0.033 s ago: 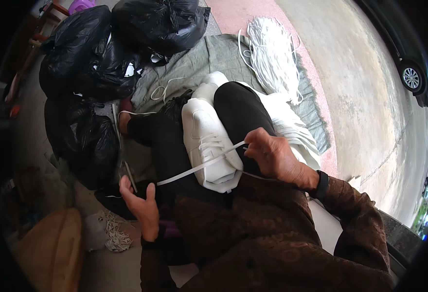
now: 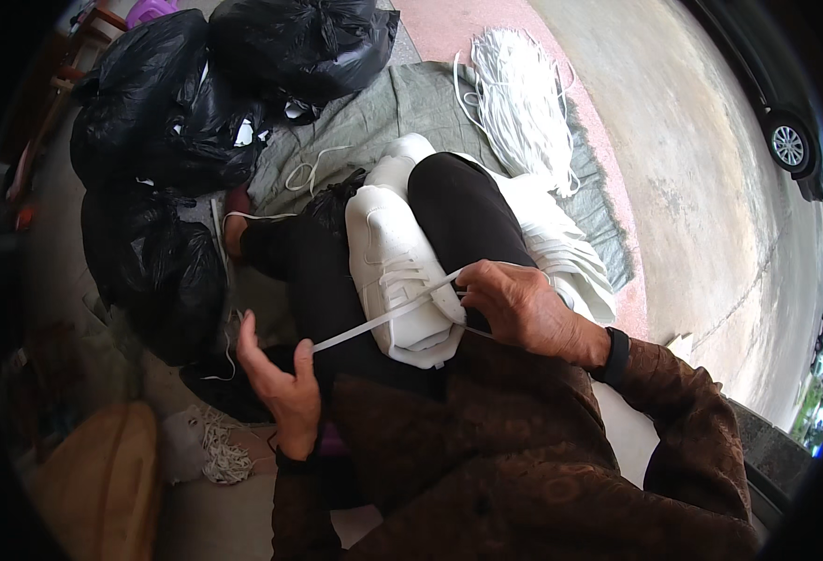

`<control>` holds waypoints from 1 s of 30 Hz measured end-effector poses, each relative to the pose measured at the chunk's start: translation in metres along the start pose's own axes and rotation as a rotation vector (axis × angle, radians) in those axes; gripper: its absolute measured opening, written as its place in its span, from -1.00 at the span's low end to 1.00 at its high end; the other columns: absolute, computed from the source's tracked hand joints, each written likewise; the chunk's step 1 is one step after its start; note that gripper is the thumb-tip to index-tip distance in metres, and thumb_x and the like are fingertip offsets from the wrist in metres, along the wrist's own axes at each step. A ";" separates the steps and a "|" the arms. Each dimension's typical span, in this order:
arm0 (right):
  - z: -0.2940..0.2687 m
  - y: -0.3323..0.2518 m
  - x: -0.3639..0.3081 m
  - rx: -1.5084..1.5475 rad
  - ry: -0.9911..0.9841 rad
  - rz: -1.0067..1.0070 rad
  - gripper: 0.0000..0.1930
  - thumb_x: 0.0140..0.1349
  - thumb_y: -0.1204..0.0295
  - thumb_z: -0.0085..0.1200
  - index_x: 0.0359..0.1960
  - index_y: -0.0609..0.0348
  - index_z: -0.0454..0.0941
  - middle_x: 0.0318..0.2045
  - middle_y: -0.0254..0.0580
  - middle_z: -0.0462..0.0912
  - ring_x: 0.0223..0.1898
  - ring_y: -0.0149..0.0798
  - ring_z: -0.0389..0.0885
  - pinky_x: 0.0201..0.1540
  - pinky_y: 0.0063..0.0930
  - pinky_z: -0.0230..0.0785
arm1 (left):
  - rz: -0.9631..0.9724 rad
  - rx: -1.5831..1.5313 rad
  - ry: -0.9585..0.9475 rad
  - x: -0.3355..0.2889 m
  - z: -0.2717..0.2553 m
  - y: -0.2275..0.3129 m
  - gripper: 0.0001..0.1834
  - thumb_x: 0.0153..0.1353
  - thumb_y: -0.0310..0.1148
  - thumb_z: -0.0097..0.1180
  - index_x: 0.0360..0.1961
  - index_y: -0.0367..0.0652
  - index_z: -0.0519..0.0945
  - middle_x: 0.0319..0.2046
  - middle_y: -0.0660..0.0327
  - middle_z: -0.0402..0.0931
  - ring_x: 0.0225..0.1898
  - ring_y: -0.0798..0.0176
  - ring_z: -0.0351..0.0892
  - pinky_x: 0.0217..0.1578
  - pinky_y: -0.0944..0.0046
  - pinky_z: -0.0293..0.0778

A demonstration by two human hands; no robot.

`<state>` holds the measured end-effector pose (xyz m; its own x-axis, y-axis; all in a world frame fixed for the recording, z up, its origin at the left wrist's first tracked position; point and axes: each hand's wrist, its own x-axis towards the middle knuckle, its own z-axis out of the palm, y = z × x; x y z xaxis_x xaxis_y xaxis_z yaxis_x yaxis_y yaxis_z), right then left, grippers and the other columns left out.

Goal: The recorder is lacing a white shoe while sitting on the floor.

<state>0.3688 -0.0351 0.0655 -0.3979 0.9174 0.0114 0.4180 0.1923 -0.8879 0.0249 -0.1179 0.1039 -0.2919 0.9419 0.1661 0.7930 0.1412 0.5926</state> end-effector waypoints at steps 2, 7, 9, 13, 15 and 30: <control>0.006 -0.018 0.004 -0.178 -0.111 -0.286 -0.79 0.12 0.60 0.19 -0.21 0.18 0.50 -0.44 -0.09 0.51 -0.43 -0.06 0.59 -0.35 -0.28 0.48 | 0.239 0.000 -0.279 0.012 0.021 0.037 -0.38 0.18 -0.30 0.30 0.20 -0.35 0.37 0.06 -0.09 0.50 0.08 -0.11 0.48 0.08 0.00 0.38; 0.001 -0.049 0.024 -0.473 -0.096 -0.226 -0.77 -0.03 0.57 0.22 -0.28 0.19 0.53 -0.35 -0.13 0.47 -0.29 -0.06 0.57 -0.33 -0.19 0.48 | -0.518 -1.366 -0.710 0.075 -0.041 0.042 -0.55 0.51 -0.19 -0.13 -0.59 -0.06 0.30 -0.74 0.40 0.11 -0.71 0.44 0.03 -0.61 0.42 0.01; 0.005 -0.045 0.026 -0.452 -0.173 -0.200 -0.68 -0.10 0.63 0.16 -0.22 0.21 0.49 -0.31 -0.09 0.42 -0.24 -0.02 0.54 -0.33 -0.19 0.47 | -0.425 -1.760 -0.479 0.097 -0.085 0.006 -0.64 0.52 -0.28 -0.16 -0.50 -0.12 0.30 -0.43 0.24 0.32 -0.29 0.32 0.34 -0.20 0.30 0.32; 0.014 -0.032 0.024 -0.428 -0.163 -0.257 -0.68 -0.11 0.63 0.16 -0.22 0.22 0.50 -0.30 -0.07 0.40 -0.24 -0.04 0.51 -0.30 -0.20 0.48 | -0.848 -1.510 0.326 0.095 -0.132 -0.050 -0.75 0.53 -0.35 -0.18 -0.34 -0.21 0.36 -0.34 0.18 0.33 -0.21 0.24 0.37 0.08 0.22 0.33; 0.014 -0.033 0.025 -0.453 -0.191 -0.285 -0.70 -0.09 0.61 0.16 -0.23 0.23 0.50 -0.29 -0.05 0.40 -0.24 -0.04 0.51 -0.31 -0.22 0.49 | -0.741 -1.769 0.102 0.094 -0.120 -0.054 -0.74 0.53 -0.35 -0.18 -0.36 -0.20 0.35 -0.39 0.23 0.29 -0.32 0.30 0.30 -0.13 0.29 0.31; 0.023 -0.054 0.037 -0.036 -0.021 0.184 -0.77 -0.06 0.64 0.32 -0.39 0.24 0.50 -0.44 -0.04 0.62 -0.36 -0.04 0.68 -0.29 -0.32 0.52 | -0.334 -0.865 -0.393 0.021 0.041 0.048 -0.91 0.19 -0.66 0.19 -0.30 -0.34 0.54 -0.49 0.23 0.56 -0.56 0.51 0.48 -0.57 0.49 0.44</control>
<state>0.3125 -0.0192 0.1034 -0.3288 0.9309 -0.1591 0.5139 0.0350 -0.8571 0.0790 -0.0786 0.1034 -0.1075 0.9503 -0.2922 -0.0037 0.2935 0.9560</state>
